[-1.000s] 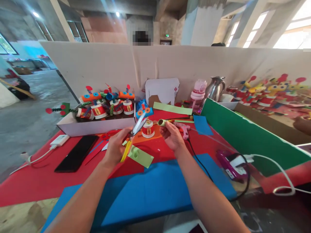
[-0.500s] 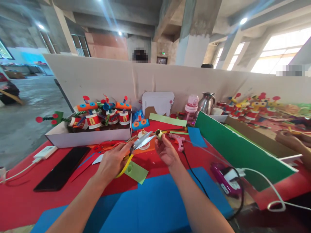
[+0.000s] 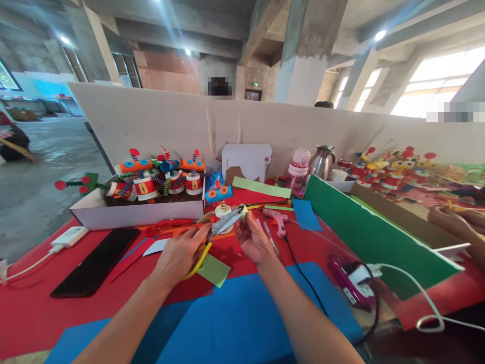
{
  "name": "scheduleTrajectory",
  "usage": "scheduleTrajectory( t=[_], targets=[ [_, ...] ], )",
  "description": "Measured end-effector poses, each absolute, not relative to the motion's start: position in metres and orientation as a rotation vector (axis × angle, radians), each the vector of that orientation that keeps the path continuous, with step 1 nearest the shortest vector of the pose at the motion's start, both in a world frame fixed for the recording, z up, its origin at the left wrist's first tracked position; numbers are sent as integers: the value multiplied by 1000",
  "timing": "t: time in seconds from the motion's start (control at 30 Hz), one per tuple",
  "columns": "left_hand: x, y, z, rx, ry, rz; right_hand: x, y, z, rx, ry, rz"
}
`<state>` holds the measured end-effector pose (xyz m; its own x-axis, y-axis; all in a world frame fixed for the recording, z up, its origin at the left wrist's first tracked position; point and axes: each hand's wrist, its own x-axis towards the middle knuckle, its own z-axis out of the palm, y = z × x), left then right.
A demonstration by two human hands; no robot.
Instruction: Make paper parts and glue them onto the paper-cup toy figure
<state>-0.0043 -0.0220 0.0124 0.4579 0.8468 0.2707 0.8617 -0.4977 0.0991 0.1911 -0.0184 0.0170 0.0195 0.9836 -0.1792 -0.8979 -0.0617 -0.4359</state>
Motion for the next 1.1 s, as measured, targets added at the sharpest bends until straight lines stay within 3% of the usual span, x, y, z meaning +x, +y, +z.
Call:
scheduleTrajectory(
  t=[1.1],
  targets=[
    [-2, -23, 11, -2780, -1580, -403, 184, -19, 13, -529, -256, 1454]
  ],
)
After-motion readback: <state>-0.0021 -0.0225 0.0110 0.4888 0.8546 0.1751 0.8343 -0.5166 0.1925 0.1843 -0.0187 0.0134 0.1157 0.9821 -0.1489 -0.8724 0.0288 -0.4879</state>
